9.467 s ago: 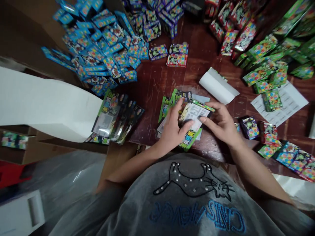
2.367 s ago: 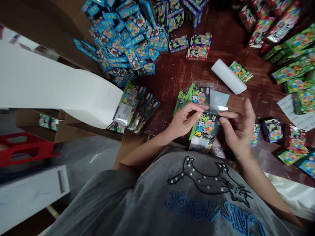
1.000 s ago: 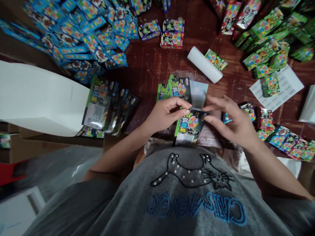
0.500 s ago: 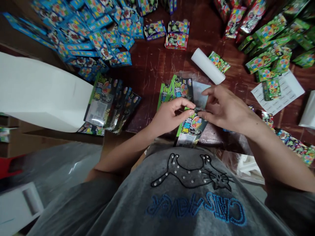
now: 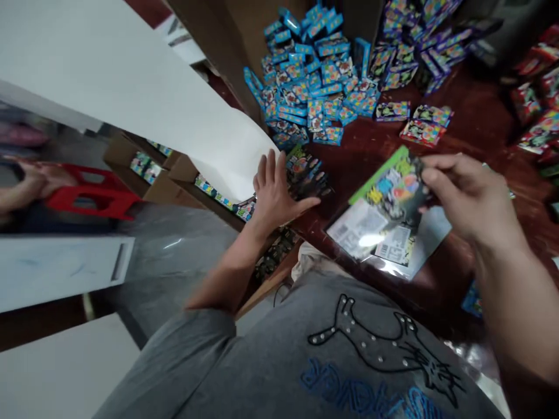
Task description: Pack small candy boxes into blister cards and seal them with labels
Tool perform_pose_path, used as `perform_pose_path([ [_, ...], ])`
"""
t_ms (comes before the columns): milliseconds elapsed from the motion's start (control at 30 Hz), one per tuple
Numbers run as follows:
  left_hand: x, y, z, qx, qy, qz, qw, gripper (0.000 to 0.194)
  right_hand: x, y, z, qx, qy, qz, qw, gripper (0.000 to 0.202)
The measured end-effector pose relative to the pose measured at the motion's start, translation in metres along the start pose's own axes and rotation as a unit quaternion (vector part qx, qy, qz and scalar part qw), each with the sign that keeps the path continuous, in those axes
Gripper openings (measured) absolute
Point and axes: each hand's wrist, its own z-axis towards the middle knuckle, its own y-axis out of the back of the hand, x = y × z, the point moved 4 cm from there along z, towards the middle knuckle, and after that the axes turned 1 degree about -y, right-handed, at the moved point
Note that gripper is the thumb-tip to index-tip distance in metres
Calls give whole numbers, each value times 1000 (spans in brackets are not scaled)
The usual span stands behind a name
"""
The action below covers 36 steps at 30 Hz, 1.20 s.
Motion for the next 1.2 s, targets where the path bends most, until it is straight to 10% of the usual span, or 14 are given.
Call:
perform_pose_path([
  [233, 39, -17, -36, 52, 3, 111, 992, 122, 34, -149, 102, 62, -20, -37, 997, 26],
  [400, 37, 27, -74, -92, 118, 69, 986, 145, 30, -197, 77, 121, -6, -209, 970, 30],
  [500, 27, 33, -76, -91, 76, 71, 990, 142, 26, -205, 58, 138, -20, -256, 956, 38],
  [667, 12, 2, -51, 27, -15, 89, 996, 71, 37, -165, 43, 115, 41, -313, 942, 41],
  [833, 19, 1, -35, 66, -43, 129, 988, 105, -4, -65, 14, 212, 45, -446, 868, 85],
  [933, 25, 4, -25, 65, -54, 125, 989, 92, -43, -23, 2, 234, -14, -521, 821, 107],
  [1067, 27, 7, -13, 42, -22, 95, 994, 66, -57, -17, 7, 190, -38, -566, 801, 109],
  [1200, -17, -2, -22, 0, -58, 12, 998, 75, -46, -27, 16, 207, -84, -564, 795, 77],
])
